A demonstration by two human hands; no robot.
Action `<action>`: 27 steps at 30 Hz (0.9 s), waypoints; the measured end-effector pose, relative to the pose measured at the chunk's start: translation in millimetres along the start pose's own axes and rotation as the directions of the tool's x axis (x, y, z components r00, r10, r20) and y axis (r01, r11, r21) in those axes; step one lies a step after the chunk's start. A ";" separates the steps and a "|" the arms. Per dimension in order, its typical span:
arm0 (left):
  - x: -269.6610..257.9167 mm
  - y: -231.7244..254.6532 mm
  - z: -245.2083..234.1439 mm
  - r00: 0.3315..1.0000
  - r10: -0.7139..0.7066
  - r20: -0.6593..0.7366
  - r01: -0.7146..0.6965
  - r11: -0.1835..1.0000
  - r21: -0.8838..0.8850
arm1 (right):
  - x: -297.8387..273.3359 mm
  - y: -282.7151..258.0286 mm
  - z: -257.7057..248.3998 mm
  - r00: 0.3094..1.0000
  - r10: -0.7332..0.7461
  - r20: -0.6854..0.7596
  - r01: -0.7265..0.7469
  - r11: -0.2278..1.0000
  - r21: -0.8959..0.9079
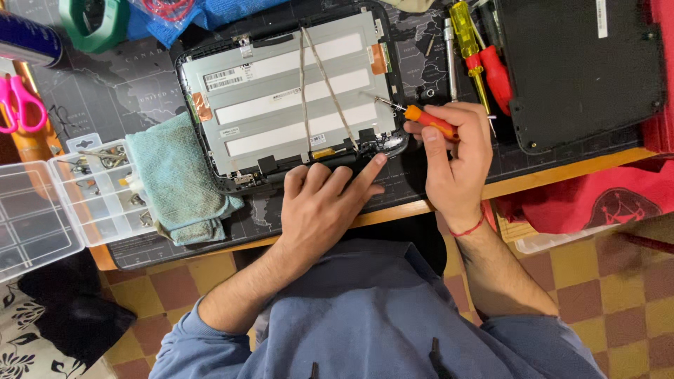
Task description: The person uses a screwdriver to tighten screws on a disassembled electronic device, likely a laptop battery pack. They then cut a piece of black electrical tape with scissors and apply it to the device.
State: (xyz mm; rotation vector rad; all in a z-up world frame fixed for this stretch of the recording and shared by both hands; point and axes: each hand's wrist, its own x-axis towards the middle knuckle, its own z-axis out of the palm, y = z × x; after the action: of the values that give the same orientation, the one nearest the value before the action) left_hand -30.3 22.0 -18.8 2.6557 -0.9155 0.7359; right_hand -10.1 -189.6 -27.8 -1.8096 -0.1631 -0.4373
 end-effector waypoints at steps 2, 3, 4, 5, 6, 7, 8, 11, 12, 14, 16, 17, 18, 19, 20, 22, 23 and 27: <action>0.1 0.7 -1.5 1.000 0.011 -0.005 -0.011 1.000 0.016 | 0.7 -3.2 1.0 1.000 -0.003 0.001 0.003 1.000 0.001; 0.7 1.1 -2.4 1.000 0.007 0.007 -0.007 0.999 0.031 | 0.7 -4.3 1.6 1.000 0.007 0.001 -0.007 1.000 0.003; 1.5 1.3 -3.0 1.000 0.004 0.018 -0.004 0.999 0.046 | 0.9 -5.4 2.2 1.000 0.016 0.000 -0.016 1.000 0.005; 1.6 1.7 -3.7 1.000 0.005 0.017 -0.006 0.999 0.050 | 0.5 -4.6 2.7 1.000 0.013 -0.001 -0.013 1.000 0.008; 1.8 2.4 -4.2 1.000 0.004 0.016 -0.005 0.997 0.077 | -0.1 -3.6 2.7 1.000 0.011 -0.007 -0.011 1.000 0.015; 1.9 2.9 -4.6 1.000 0.002 0.015 -0.004 0.995 0.104 | -0.7 -2.7 2.9 1.000 0.009 -0.012 -0.009 1.000 0.022; 2.7 3.2 -3.7 1.000 0.004 0.014 -0.005 0.994 0.106 | -0.6 -2.8 2.5 1.000 0.007 -0.014 -0.006 1.000 0.023; 3.5 4.9 -1.1 1.000 -0.006 -0.014 0.007 0.994 0.113 | -0.5 -3.3 2.5 1.000 -0.008 -0.002 0.008 1.000 -0.002; 2.8 5.9 -0.7 1.000 -0.014 -0.020 0.016 0.995 0.098 | -0.5 -3.8 3.7 1.000 -0.007 -0.004 0.007 1.000 -0.008; 1.6 8.0 0.3 0.999 -0.022 -0.027 0.024 0.996 0.085 | -0.7 -3.8 4.8 1.000 -0.007 -0.006 0.007 1.000 -0.014; 0.4 10.5 1.5 0.998 -0.049 -0.041 0.052 0.996 0.070 | -1.3 -2.7 4.2 1.000 0.008 0.000 -0.008 1.000 -0.004; 0.7 11.1 3.0 0.998 -0.049 -0.042 0.052 0.996 0.071 | -1.2 -2.3 4.2 1.000 0.007 0.000 -0.007 1.000 -0.004; 0.7 11.7 4.4 0.997 -0.048 -0.054 0.053 0.994 0.097 | -1.4 -1.9 4.4 1.000 0.004 0.000 -0.004 1.000 -0.003; 0.7 12.3 5.8 0.997 -0.047 -0.066 0.055 0.991 0.124 | -1.5 -1.6 4.6 1.000 0.000 0.000 0.000 1.000 -0.001; 1.0 11.4 7.7 0.997 -0.047 -0.068 0.055 0.991 0.125 | -1.5 -1.8 4.9 1.000 -0.002 0.001 0.002 1.000 -0.001; 2.2 9.6 11.8 0.997 -0.063 -0.044 0.069 0.985 0.159 | -1.4 -2.1 5.0 1.000 -0.017 -0.004 0.017 1.000 -0.004; 3.2 9.5 11.5 0.997 -0.062 -0.045 0.068 0.985 0.160 | -0.7 -2.9 5.3 1.000 -0.018 -0.006 0.018 1.000 -0.004; 8.2 8.4 8.5 0.996 -0.080 -0.048 0.084 0.993 0.082 | -0.3 -3.8 4.5 1.000 -0.022 -0.010 0.022 1.000 0.003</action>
State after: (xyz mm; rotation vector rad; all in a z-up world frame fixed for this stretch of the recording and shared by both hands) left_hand -26.8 8.1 -21.2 2.7191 -0.7759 0.8276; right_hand -10.7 -184.2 -25.5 -1.8035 -0.1771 -0.4612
